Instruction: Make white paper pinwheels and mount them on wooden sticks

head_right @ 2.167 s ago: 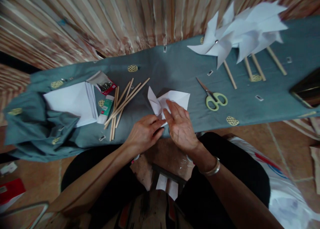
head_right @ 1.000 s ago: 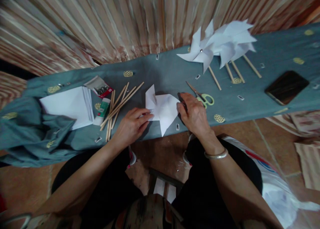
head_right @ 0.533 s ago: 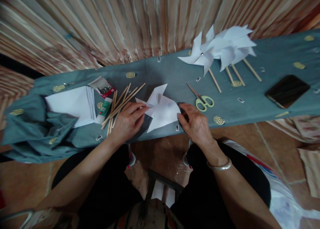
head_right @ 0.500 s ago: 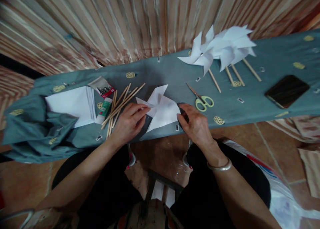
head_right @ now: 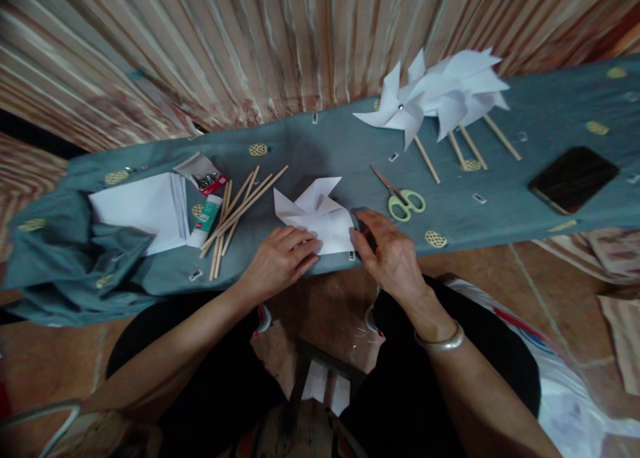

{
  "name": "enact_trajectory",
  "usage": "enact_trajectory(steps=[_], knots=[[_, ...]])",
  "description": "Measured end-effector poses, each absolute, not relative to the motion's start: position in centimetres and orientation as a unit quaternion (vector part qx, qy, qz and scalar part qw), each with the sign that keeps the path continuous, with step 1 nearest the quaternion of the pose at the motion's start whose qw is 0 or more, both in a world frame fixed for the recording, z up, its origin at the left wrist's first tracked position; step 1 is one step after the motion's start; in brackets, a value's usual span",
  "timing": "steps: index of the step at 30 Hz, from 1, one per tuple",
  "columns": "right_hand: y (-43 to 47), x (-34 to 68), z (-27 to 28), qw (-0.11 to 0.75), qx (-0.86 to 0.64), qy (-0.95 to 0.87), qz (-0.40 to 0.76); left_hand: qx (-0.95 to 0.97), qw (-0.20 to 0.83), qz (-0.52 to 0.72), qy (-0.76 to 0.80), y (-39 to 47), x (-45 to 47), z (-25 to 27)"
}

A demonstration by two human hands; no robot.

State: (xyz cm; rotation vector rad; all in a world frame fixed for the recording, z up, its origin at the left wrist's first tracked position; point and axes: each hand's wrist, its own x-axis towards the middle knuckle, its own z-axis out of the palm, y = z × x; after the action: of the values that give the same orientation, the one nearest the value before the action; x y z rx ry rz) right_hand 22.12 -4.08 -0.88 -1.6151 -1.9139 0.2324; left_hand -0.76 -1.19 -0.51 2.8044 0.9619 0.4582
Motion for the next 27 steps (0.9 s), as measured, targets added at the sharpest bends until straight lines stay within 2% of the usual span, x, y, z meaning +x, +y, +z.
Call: enact_trajectory(steps=[5,10,17,27], knots=[[-4.0,22.5,-0.8,0.326,-0.607,-0.720,0.090,0.933,0.056,0.167,0.314,-1.3,-0.6,-0.4],[-3.7,23.3,-0.3,0.358,-0.591,-0.704,0.165,0.928,0.045,0.192,0.317,-1.4,-0.7,-0.4],[-3.7,23.6,-0.3,0.326,-0.539,-0.735,0.251,0.932,0.039,0.182,0.311,-1.7,-0.8,-0.2],[-3.2,22.6,-0.3,0.333,-0.542,-0.728,0.255,0.936,0.043,0.174,0.302,-2.1,-0.7,0.0]])
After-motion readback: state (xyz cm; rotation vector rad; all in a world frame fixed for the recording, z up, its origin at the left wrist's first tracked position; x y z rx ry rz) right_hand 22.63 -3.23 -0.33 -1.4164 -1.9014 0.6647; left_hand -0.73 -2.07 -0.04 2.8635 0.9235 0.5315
